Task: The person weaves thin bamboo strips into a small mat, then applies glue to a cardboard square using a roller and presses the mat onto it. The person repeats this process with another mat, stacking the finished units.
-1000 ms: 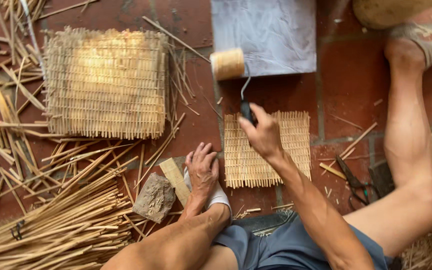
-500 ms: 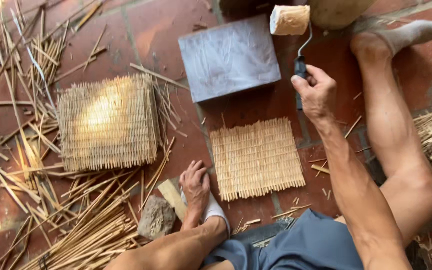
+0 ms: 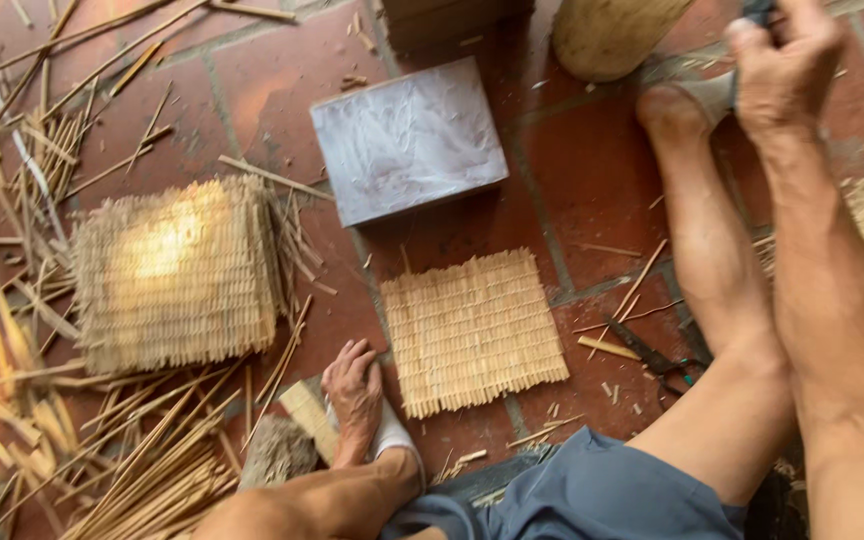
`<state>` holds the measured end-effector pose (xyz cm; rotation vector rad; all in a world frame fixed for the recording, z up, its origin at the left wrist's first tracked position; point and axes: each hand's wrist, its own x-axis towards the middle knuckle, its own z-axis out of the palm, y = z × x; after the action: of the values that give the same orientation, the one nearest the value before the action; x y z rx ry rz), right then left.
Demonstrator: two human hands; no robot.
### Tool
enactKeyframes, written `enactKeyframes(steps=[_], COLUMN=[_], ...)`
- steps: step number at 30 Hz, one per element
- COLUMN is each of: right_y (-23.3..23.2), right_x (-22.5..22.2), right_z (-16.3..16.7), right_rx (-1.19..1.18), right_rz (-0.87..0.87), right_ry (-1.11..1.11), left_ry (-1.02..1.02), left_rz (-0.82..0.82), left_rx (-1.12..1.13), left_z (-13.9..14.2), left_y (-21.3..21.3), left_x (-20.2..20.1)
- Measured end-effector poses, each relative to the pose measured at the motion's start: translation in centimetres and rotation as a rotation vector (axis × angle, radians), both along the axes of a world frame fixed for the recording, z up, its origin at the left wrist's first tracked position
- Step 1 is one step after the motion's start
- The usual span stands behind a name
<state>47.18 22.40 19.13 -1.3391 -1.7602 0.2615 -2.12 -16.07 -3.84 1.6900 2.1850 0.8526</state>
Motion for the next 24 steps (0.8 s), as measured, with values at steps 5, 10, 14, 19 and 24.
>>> enactKeyframes(steps=[5,10,14,19,24], right_y=[2.0,-9.5,-10.4,-0.9,4.8], right_x=[1.5,2.9,2.9,-1.9,-14.7], right_z=[-2.7,-7.0,-8.4,-8.1,-8.4], right_rx=[0.257,-0.180,-0.408,-0.370,-0.368], right_rz=[-0.095,-0.162,-0.136,0.104,0.324], right_ry=[-0.526,-0.551,-0.339,0.056,-0.024], left_ry=[0.011,0.057,-0.044,-0.109,-0.580], left_rz=[0.008,-0.058,-0.034,-0.080,0.175], left_rx=[-0.001,-0.019,0.006,0.124,-0.281], left_z=[0.0,-0.6,0.3,6.3,12.6], left_y=[0.1,-1.0,1.2,15.3,30.6], left_x=[-0.2,-0.2,-1.0,-7.9,-10.2])
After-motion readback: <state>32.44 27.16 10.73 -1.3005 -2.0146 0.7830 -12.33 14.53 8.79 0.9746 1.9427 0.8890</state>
